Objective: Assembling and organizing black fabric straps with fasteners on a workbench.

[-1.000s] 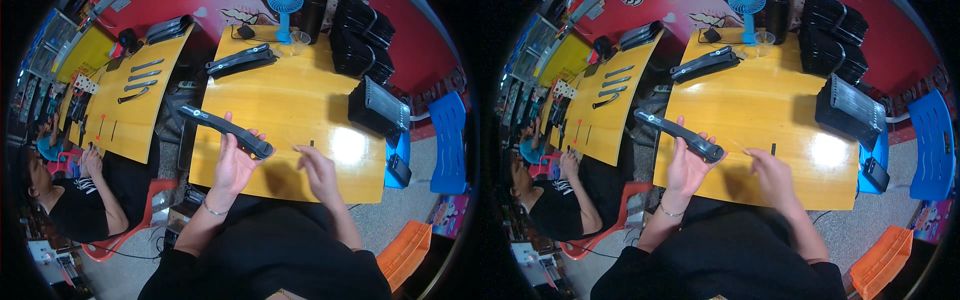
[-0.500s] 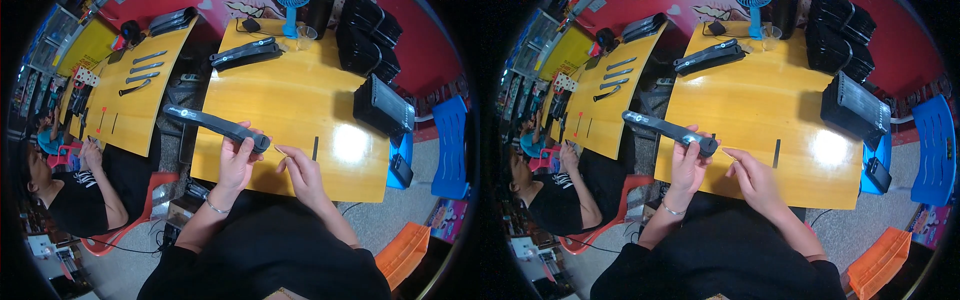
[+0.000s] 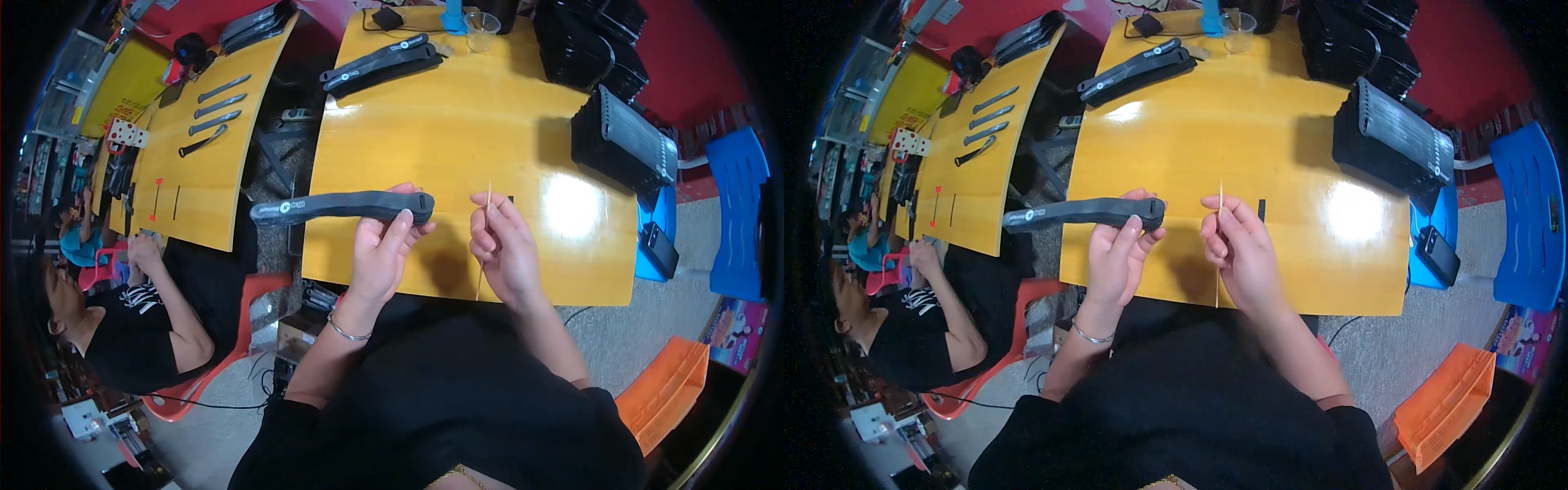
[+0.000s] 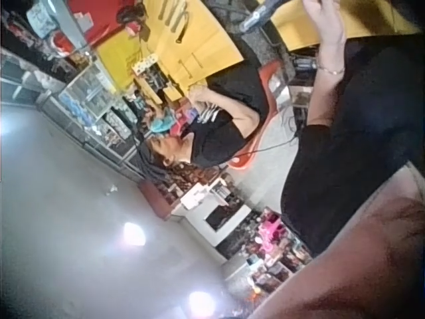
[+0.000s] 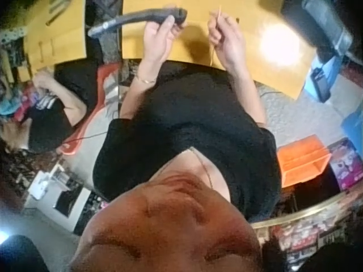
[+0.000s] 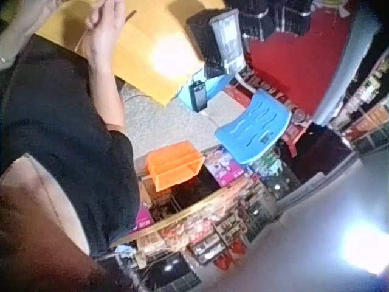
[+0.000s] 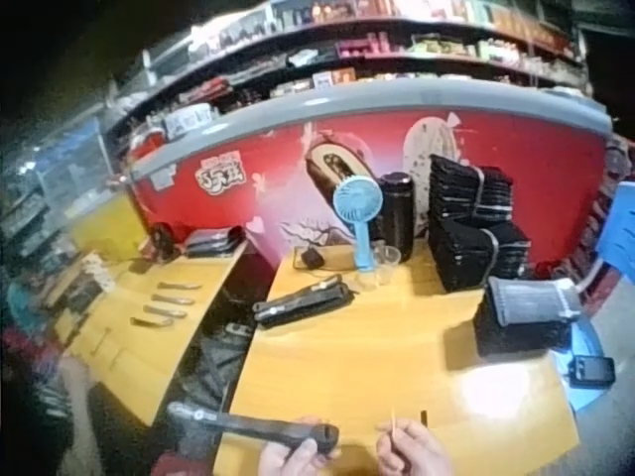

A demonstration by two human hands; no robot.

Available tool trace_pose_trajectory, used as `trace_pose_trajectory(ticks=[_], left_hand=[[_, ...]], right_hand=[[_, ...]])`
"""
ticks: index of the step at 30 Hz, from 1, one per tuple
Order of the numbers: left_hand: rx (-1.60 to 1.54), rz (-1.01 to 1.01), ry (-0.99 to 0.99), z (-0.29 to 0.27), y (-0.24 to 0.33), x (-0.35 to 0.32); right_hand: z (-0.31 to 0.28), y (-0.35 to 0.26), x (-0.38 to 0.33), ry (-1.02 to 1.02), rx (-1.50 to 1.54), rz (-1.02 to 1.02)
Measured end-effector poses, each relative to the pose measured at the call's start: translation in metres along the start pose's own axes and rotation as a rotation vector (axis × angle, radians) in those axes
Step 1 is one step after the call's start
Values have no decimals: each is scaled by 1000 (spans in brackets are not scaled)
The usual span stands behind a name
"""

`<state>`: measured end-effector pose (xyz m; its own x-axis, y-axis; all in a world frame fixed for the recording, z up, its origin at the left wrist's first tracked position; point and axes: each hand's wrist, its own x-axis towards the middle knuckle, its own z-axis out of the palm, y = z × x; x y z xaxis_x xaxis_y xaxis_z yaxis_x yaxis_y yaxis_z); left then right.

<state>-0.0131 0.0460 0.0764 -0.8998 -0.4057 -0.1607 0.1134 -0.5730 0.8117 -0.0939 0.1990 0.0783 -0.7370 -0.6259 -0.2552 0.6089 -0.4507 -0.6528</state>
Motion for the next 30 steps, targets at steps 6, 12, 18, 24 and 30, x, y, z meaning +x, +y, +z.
trace_pose_trajectory(ticks=[6, 12, 18, 24, 30], left_hand=[[1, -32, -30, 0, -1, -1], [-49, -49, -41, 1, -5, -1], [-13, 14, -19, 1, -4, -3], [32, 55, 13, 6, -5, -5], [132, 73, -20, 3, -8, -7]], right_hand=[[-7, -9, -2, -30, 64, 8], [2, 2, -13, -150, -843, -325], [20, -1, -20, -12, -1064, -382], [18, 1, -14, -34, -1117, -477], [18, 5, -13, -22, -1111, -507]])
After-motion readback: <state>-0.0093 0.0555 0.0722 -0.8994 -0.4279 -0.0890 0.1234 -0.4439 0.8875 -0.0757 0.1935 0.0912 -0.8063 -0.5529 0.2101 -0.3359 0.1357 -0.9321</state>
